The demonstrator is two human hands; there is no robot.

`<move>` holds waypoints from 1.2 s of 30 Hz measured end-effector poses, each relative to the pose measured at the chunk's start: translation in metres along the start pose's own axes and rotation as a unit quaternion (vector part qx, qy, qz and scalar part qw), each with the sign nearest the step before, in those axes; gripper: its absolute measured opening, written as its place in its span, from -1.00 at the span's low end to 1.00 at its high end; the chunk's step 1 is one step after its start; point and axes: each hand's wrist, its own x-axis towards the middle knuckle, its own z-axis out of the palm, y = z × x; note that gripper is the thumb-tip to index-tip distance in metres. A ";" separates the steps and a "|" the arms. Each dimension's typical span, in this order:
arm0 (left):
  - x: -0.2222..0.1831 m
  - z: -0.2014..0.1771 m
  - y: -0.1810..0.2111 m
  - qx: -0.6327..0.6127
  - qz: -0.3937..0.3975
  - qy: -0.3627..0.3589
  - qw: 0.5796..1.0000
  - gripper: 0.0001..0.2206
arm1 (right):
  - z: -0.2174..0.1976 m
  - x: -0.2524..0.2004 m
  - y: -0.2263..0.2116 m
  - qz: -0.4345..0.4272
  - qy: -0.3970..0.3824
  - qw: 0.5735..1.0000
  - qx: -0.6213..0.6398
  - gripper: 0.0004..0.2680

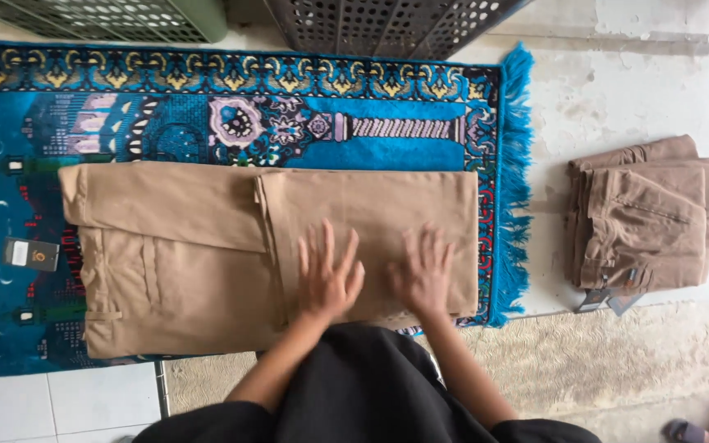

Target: A person irons a pair of tan pants on a mat on the floor and then folds them.

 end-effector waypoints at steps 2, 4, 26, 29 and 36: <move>-0.040 0.012 -0.012 0.030 0.031 -0.054 0.998 -0.43 | -0.002 -0.029 -0.003 -0.015 -0.029 0.999 0.015 -0.41; -0.051 0.013 -0.020 0.063 0.057 -0.108 0.991 -0.41 | 0.000 -0.043 0.018 -0.034 -0.058 0.997 0.033 -0.47; -0.058 -0.002 -0.041 0.119 -0.032 -0.068 0.990 -0.20 | -0.013 -0.081 0.101 0.123 -0.034 0.992 -0.003 -0.58; -0.055 -0.005 -0.036 0.115 -0.031 -0.035 0.992 -0.18 | 0.007 -0.095 0.124 0.259 0.017 0.963 -0.072 -0.63; 0.010 0.005 -0.037 0.074 0.008 0.080 0.994 -0.41 | -0.004 0.017 0.001 -0.040 0.106 0.993 0.043 -0.57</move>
